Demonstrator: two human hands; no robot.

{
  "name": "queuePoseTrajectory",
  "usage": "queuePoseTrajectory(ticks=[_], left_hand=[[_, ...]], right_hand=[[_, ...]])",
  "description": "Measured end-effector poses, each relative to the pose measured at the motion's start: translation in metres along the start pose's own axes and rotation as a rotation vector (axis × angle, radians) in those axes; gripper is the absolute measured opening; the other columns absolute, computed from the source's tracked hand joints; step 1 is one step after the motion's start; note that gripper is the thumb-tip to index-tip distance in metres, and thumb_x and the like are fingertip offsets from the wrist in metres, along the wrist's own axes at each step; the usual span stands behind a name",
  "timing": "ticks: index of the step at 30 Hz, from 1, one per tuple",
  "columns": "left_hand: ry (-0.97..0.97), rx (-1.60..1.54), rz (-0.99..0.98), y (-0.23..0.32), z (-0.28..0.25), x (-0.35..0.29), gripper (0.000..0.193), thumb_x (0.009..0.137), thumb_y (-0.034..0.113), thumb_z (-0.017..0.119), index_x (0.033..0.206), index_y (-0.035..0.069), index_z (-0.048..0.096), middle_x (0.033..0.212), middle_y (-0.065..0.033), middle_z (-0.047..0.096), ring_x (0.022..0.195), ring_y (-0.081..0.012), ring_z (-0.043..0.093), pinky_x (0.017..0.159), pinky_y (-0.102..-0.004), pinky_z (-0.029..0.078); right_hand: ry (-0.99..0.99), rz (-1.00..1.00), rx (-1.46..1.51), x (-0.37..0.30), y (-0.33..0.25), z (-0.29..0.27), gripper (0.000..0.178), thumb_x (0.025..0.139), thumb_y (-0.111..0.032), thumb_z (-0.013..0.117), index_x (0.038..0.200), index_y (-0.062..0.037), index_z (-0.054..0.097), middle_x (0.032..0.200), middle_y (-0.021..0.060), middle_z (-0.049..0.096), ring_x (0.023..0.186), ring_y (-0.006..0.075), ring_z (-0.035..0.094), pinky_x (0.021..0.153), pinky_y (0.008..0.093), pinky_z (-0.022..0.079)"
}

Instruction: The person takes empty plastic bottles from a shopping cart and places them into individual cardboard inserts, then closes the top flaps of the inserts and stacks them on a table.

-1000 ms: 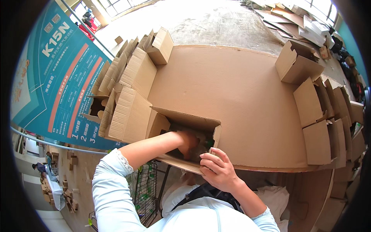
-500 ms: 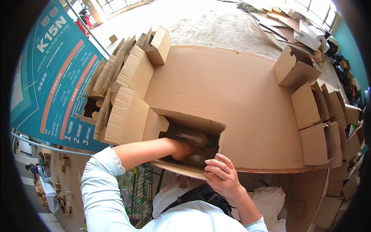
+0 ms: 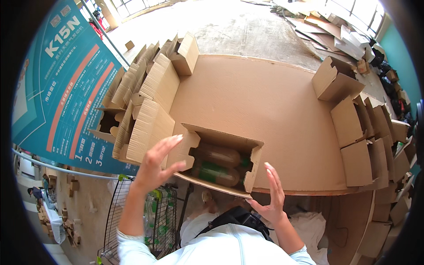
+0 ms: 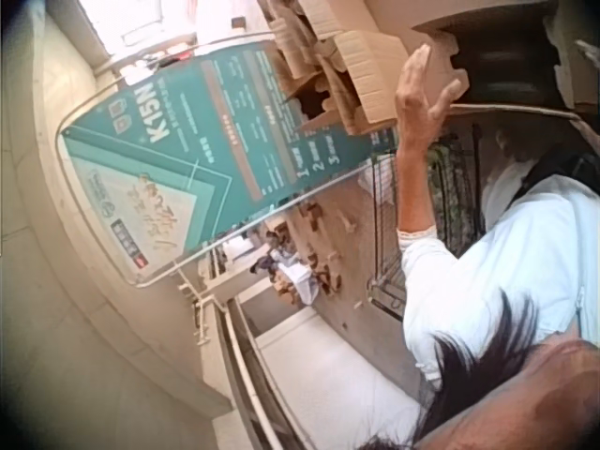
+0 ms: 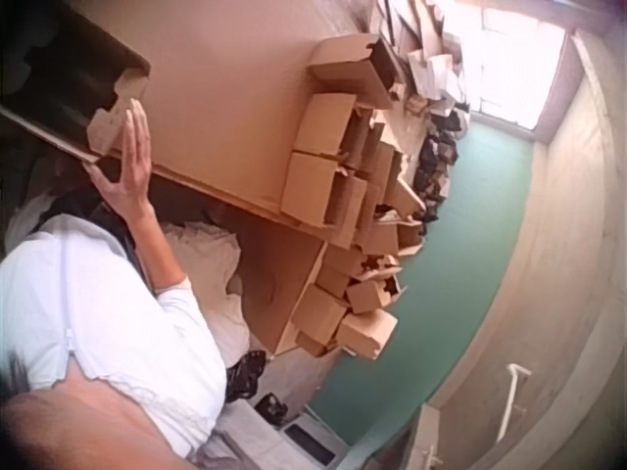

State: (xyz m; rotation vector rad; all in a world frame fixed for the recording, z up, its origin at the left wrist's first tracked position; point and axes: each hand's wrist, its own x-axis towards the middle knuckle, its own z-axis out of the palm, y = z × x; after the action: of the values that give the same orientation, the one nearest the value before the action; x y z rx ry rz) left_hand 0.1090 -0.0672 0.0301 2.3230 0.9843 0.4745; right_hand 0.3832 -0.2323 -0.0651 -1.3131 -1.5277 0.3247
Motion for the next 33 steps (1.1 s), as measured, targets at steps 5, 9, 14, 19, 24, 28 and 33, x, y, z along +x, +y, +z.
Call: queuePoseTrajectory(ticks=[5,9,14,19,24,28,33], left_hand=[[0.017,-0.277,0.005,-0.077,0.049,-0.04,0.051,0.072,0.022,0.085,0.116,0.002,0.068,0.133,-0.0193,0.059,0.139,-0.0329,0.04,0.113,-0.0462,0.036],[0.379,-0.432,-0.268,-0.074,0.061,-0.01,0.066,0.066,0.023,0.088,0.124,0.003,0.063,0.129,-0.0152,0.062,0.137,-0.0337,0.042,0.115,-0.047,0.033],[0.294,0.223,0.226,-0.059,0.042,0.035,0.073,0.066,0.027,0.087,0.128,0.003,0.057,0.124,-0.0139,0.063,0.131,-0.0335,0.048,0.119,-0.0461,0.026],[-0.14,0.419,0.276,-0.082,0.041,0.035,0.063,0.087,0.04,0.068,0.13,-0.004,0.054,0.135,-0.0222,0.054,0.137,-0.0365,0.041,0.119,-0.0473,0.023],[-0.197,0.425,0.263,-0.088,0.059,0.014,0.101,0.087,0.072,0.048,0.151,-0.002,0.022,0.158,-0.0247,0.019,0.148,-0.0379,0.014,0.119,-0.0568,0.009],[-0.524,0.503,0.22,-0.059,0.044,0.036,0.129,0.065,0.069,0.075,0.155,0.003,0.009,0.157,-0.0321,0.009,0.146,-0.0503,0.002,0.115,-0.0655,0.001],[-0.511,0.531,0.367,-0.056,0.055,0.054,0.136,0.051,0.049,0.086,0.158,0.017,0.009,0.145,-0.0349,0.03,0.136,-0.0537,0.028,0.112,-0.0676,0.016]], right_hand=[[-0.298,-0.224,-0.235,-0.004,0.034,0.027,0.062,0.072,-0.021,0.081,0.127,-0.0018,0.06,0.131,0.0182,0.058,0.132,0.0373,0.047,0.113,0.05,0.032],[-0.004,0.109,-0.172,0.009,0.017,0.038,0.086,0.065,-0.014,0.086,0.141,-0.0045,0.045,0.145,0.019,0.044,0.135,0.0402,0.042,0.116,0.0494,0.029],[-0.1,0.096,-0.49,0.055,0.009,0.022,0.106,0.067,-0.014,0.086,0.151,-0.0071,0.023,0.151,0.0177,0.033,0.134,0.0397,0.041,0.109,0.0472,0.039],[-0.332,-0.233,-0.713,0.041,0.044,0.022,0.08,0.078,-0.022,0.078,0.144,-0.0024,0.038,0.147,0.0156,0.041,0.131,0.0379,0.045,0.11,0.0468,0.038],[-0.351,0.123,-0.453,0.016,0.007,0.032,0.066,0.094,-0.033,0.057,0.148,-0.0014,0.035,0.157,0.0163,0.03,0.149,0.0332,0.018,0.121,0.0434,0.017],[-0.447,0.09,-0.481,0.029,0.011,0.035,0.063,0.093,-0.026,0.056,0.147,-0.001,0.037,0.157,0.0178,0.028,0.148,0.0352,0.018,0.121,0.0443,0.018],[-0.164,0.034,-0.398,0.016,0.021,0.042,0.056,0.096,-0.022,0.047,0.147,-0.0028,0.037,0.154,0.0223,0.03,0.144,0.0414,0.025,0.118,0.0494,0.022]])
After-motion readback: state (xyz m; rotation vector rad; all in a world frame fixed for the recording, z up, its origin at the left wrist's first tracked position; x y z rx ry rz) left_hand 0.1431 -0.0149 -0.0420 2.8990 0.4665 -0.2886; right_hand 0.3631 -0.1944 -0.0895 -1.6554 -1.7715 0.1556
